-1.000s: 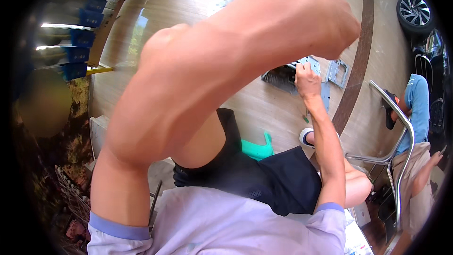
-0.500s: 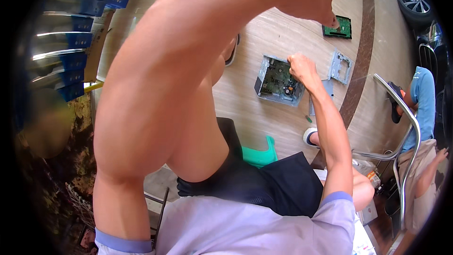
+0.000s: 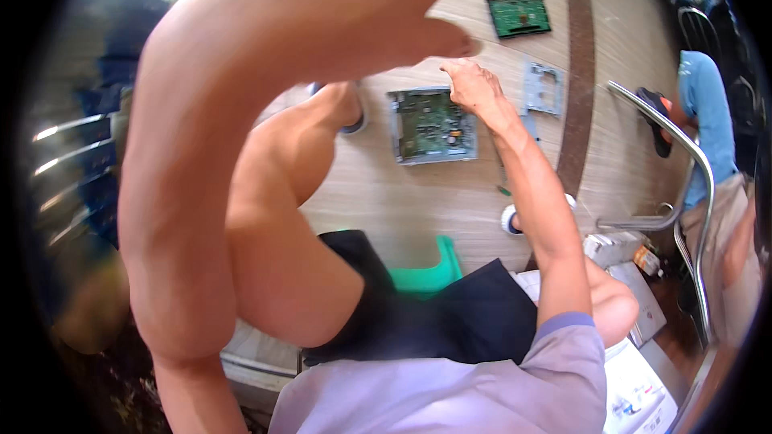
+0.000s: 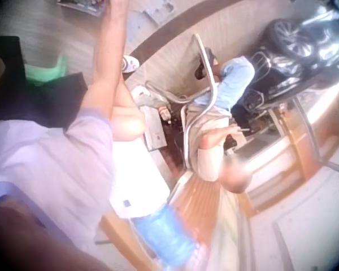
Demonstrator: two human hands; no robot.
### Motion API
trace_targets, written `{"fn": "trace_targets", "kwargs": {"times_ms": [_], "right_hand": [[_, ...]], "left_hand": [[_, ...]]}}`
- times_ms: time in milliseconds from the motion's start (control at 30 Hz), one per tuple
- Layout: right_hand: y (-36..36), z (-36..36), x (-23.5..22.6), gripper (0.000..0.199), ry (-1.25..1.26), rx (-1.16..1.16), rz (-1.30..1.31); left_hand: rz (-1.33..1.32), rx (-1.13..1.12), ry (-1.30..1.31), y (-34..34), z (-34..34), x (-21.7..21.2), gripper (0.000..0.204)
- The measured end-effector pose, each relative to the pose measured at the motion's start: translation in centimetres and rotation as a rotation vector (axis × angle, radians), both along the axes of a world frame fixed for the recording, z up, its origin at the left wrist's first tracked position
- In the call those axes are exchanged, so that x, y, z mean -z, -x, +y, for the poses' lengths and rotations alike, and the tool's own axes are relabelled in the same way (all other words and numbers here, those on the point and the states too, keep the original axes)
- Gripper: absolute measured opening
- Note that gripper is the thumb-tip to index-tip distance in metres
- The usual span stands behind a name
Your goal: The person disassembles an electronic casing by removing screws with a screwdriver and detaching metal brackets by hand, then fits a metal cover back onto the housing by hand.
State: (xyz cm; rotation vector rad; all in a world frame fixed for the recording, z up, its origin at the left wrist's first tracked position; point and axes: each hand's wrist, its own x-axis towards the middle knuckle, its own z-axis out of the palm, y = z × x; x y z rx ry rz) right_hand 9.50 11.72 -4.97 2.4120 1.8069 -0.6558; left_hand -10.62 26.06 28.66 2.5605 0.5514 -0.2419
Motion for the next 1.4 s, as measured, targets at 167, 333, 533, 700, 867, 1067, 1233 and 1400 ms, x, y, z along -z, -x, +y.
{"fn": "trace_targets", "kwargs": {"times_ms": [167, 333, 533, 700, 867, 1067, 1233, 1400], "right_hand": [[-7.7, -7.4, -1.5, 0.038, 0.085, 0.412, -0.036], [-14.3, -15.4, 0.2, 0.041, 0.153, 0.724, -0.120], [-20.3, -18.9, 4.1, 0.056, -0.010, 1.108, 0.001], [-23.6, -18.5, 6.4, 0.067, -0.078, 1.249, 0.210], [-25.1, -16.9, 8.8, 0.080, 0.030, 0.999, 0.041], [-26.2, -16.2, 9.7, 0.052, 0.151, 1.047, 0.055], [-26.2, -16.6, 10.5, 0.041, 0.027, 1.098, 0.062], [-25.8, -17.1, 9.2, 0.031, -0.097, 1.104, 0.123]], "left_hand": [[-0.085, 0.062, -0.094, -0.4, -0.3, 2.2, 0.048], [-0.060, 0.210, -0.092, -1.1, -0.9, 2.5, 0.053], [0.021, 0.238, -0.028, -4.3, -2.5, 2.7, 0.057], [0.110, 0.274, 0.002, -5.9, -2.7, 3.5, 0.062], [0.223, 0.312, -0.018, -8.2, -3.5, 3.6, 0.072], [0.276, 0.326, -0.026, -9.8, -3.8, 3.8, 0.073], [0.271, 0.313, -0.039, -10.5, -3.5, 3.9, 0.070], [0.160, 0.248, -0.067, -9.0, -2.5, 3.9, 0.068]]}}
